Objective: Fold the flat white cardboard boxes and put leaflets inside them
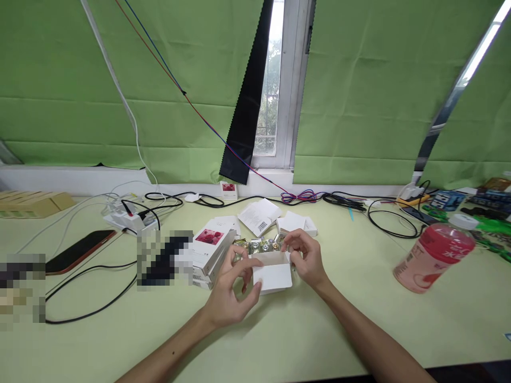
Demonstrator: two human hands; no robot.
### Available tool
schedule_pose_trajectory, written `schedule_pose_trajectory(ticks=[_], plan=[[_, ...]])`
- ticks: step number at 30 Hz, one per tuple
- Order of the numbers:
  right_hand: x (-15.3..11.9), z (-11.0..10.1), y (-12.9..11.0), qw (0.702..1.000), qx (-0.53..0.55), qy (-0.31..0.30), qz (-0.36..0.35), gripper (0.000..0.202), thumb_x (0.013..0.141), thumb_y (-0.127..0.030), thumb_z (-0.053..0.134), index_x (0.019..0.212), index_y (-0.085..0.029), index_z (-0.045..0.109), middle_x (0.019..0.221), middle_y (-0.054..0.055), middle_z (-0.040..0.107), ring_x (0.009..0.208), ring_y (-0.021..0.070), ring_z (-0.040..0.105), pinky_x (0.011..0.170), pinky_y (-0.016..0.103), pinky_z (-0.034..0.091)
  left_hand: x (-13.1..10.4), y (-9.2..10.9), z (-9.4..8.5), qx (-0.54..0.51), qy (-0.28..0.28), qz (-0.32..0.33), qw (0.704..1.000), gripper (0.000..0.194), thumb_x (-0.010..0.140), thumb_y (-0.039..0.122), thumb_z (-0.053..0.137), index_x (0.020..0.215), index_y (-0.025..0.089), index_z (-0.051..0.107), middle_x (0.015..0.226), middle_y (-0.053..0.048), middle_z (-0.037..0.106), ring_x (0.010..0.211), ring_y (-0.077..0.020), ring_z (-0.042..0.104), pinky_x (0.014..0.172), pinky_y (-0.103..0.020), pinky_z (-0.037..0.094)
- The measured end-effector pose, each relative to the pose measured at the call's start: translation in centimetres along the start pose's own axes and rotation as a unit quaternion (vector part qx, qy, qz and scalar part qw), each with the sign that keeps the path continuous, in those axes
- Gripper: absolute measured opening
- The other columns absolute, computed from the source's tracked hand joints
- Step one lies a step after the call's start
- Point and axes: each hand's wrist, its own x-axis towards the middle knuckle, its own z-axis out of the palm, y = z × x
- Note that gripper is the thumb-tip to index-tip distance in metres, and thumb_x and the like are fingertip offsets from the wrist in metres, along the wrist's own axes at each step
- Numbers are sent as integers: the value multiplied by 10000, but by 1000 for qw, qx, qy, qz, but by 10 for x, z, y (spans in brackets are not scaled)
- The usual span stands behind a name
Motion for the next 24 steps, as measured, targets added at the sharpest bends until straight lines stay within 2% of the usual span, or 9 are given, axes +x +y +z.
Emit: schedule_pose_trajectory(ticks=[6,17,20,24], plan=[[0,-1,-1,1000,-16,-15,-11,294,651,-78,479,900,-201,574,743,-15,627,442,82,399,449,238,296,0,-3,1,-55,-15,-53,997,327,896,190,610,1207,261,538,1050,-35,440,545,-33,483,478,-206,457],[1,-2,-4,996,-69,-28,-55,322,655,-73,481,932,-205,580,763,-23,608,434,70,398,428,224,316,0,-3,-1,-28,-20,-23,999,271,889,171,607,1147,252,617,1036,-30,438,498,-13,445,422,-184,422],[0,-2,-4,994,-86,-14,-71,307,676,-83,492,936,-204,602,761,-13,624,441,82,418,424,235,336,-1,-4,-1,-21,-18,-13,1000,284,887,152,606,1152,254,609,1051,-30,430,484,3,429,415,-178,403],[-2,-2,0,988,-114,42,-98,224,793,-112,519,959,-204,638,789,21,674,530,131,554,466,263,421,-1,-4,0,-14,-18,-1,1000,314,881,141,613,1173,257,600,1053,-32,431,502,-8,445,428,-185,413]])
